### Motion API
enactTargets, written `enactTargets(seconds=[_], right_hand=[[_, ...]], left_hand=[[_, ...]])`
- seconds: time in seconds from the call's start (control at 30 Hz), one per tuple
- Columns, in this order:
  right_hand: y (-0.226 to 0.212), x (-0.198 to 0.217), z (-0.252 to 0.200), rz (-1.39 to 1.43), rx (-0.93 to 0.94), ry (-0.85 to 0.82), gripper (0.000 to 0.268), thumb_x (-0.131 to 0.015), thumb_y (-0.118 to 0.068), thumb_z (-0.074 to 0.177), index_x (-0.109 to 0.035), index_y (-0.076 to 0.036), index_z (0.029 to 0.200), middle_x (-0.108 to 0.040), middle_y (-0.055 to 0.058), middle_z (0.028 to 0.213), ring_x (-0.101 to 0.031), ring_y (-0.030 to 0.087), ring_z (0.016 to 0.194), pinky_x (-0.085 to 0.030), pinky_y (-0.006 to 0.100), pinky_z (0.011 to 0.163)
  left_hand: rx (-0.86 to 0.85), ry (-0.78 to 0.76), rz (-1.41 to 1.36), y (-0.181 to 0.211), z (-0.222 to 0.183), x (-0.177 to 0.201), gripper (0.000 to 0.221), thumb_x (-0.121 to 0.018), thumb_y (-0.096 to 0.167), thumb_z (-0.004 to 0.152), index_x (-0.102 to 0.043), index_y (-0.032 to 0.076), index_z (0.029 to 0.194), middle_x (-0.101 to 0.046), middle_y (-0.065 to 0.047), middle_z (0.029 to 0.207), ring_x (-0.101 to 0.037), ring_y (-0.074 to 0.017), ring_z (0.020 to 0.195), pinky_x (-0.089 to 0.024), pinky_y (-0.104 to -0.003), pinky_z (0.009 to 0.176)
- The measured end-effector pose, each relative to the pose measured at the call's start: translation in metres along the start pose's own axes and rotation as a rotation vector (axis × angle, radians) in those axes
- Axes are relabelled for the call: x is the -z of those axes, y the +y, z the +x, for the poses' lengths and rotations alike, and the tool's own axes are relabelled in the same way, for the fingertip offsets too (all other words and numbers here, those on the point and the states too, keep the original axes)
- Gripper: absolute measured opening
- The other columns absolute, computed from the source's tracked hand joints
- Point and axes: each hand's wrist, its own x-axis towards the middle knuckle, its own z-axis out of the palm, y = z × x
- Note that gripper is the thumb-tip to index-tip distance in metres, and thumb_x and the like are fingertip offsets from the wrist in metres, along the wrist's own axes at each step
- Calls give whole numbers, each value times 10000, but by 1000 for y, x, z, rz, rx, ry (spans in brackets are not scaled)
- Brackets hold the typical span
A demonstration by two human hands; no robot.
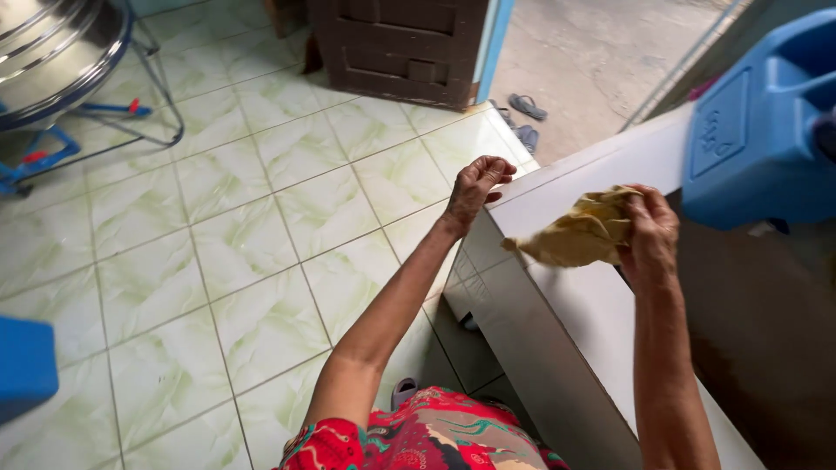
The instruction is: Cleaning the floor with a mop and wiping down industrial water filtration equipment with a cloth.
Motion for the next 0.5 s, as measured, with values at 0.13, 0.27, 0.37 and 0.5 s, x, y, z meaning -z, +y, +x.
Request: enactTargets(seconds=[0.13, 0.27, 0.37, 0.5], right_hand=[[-21, -27, 2, -12, 20, -42, 127, -546, -116, 1110, -651, -62, 1155, -671, 49, 1069, -652, 110, 936, -607, 283, 815], [-58, -19, 4, 20, 93, -232, 126, -556, -86, 1128, -674, -59, 1162, -682, 42, 1096, -638, 91, 978, -568, 242, 866], [-79, -1, 15, -43, 139, -265, 134, -545, -58, 1130, -672, -62, 1172, -684, 39, 1102, -631, 83, 980, -553, 226, 860], [-89, 8, 38, -306, 178, -183, 234, -520, 37, 1049, -628, -70, 1227, -669, 26, 1100, -623, 62, 951, -559, 210, 812]], left_hand=[[52, -224, 233, 49, -11, -45, 547, -671, 517, 931, -600, 202, 1373, -661, -96, 1328, -615, -213, 1197, -539, -363, 945], [-24, -535, 406, 21, 1, -79, 822, -807, 483, 805, -486, 165, 1491, -502, -130, 1457, -486, -251, 1346, -490, -455, 1074], [-76, -559, 375, -7, 26, -89, 730, -832, 394, 801, -550, 88, 1400, -533, -140, 1385, -552, -247, 1286, -533, -443, 1036], [-39, -254, 13, -7, 64, -102, 377, -654, 135, 963, -585, -19, 1300, -682, -160, 1176, -657, -222, 1064, -582, -349, 958]])
